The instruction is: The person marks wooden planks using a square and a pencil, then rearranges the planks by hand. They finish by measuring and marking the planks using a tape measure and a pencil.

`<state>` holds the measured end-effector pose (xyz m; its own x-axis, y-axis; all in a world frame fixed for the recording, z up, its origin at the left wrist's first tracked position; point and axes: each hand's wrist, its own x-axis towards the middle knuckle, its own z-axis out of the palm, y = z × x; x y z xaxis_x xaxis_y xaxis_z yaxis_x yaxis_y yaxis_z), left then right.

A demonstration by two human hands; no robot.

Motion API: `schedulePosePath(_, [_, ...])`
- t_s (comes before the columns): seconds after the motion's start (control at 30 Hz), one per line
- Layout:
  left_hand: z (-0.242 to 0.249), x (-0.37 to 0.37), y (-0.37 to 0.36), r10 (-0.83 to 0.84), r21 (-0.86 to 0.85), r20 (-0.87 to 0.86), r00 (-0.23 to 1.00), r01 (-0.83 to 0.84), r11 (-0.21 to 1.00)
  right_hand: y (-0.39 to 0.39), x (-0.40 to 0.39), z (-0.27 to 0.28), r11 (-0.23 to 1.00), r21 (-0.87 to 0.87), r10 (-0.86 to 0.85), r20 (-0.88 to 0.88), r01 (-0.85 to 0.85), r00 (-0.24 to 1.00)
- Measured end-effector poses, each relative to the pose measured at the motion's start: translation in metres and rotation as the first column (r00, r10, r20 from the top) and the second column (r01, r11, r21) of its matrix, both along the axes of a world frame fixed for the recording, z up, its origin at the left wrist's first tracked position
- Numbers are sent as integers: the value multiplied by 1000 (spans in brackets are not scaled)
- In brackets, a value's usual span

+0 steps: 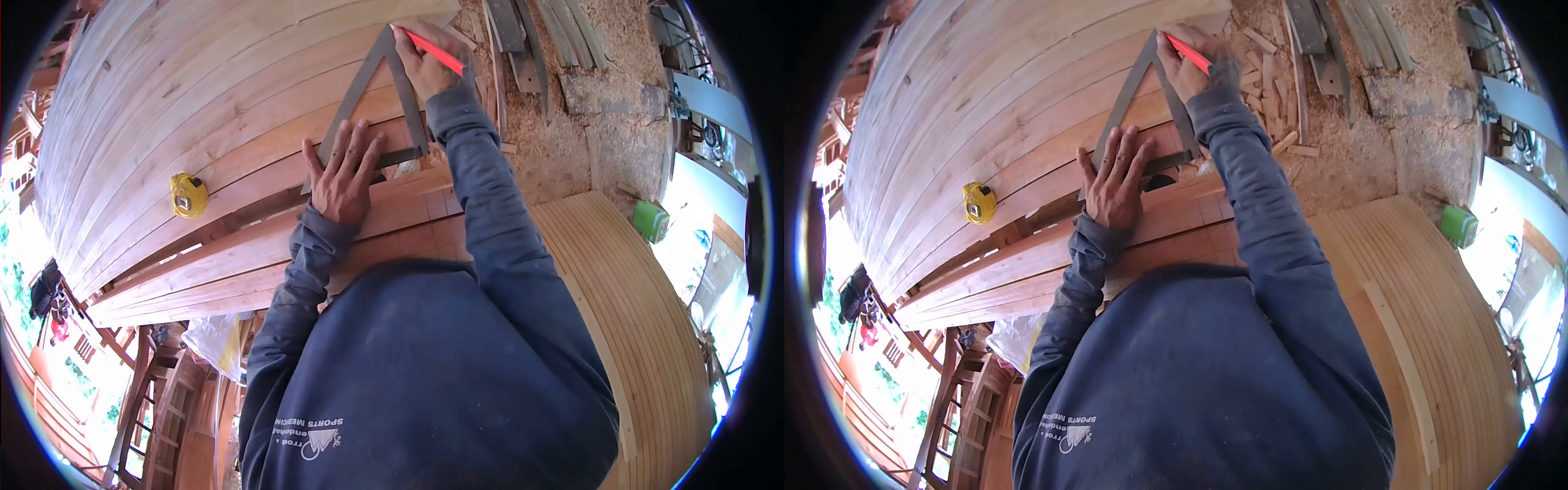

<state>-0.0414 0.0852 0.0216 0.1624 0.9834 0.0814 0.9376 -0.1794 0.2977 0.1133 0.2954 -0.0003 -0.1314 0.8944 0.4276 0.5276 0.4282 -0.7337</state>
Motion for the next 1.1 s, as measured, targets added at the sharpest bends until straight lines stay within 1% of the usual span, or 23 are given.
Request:
schedulePosePath(0.03, [0,0,0,3,3,6,1000,-3,1000,2,-1,1,1000,-15,-10,-27,9,1000])
schedulePosePath(0.13, [-2,0,1,-1,-9,-19,1000,1,1000,1,3,-2,1000,-12,11,49,-11,999])
schedulePosePath(0.23, [-3,1,1,7,-13,-1,1000,-7,1000,-5,6,1,996,-81,38,-17,-39,999])
schedulePosePath(0.33, [3,1,1,8,-29,-1,1000,-8,1000,6,0,0,1000,16,2,45,-3,999])
schedulePosePath(0.43, [2,1,1,7,-15,28,1000,-7,1000,5,1,0,1000,18,9,73,-10,997])
schedulePosePath(0.53, [-1,1,1,7,-17,-8,1000,-7,1000,-4,4,5,999,-48,12,-12,-12,1000])
schedulePosePath(0.63, [1,1,2,11,-19,4,1000,-11,1000,-1,4,-1,998,-53,-20,-15,19,1000])
schedulePosePath(0.73, [2,1,2,16,-19,21,1000,-16,1000,8,0,-6,1000,2,4,44,-4,999])
schedulePosePath(0.83, [3,2,2,21,-25,22,1000,-20,999,6,5,-2,1000,10,20,78,-21,997])
schedulePosePath(0.93, [1,1,1,13,-33,0,1000,-13,999,-12,16,17,993,-107,60,168,-43,984])
schedulePosePath(1.03, [1,1,1,21,-11,30,999,-21,1000,-26,19,21,993,-65,100,31,-98,994])
schedulePosePath(1.1, [0,2,0,18,-9,6,1000,-18,1000,-26,16,14,997,-52,62,10,-61,998])
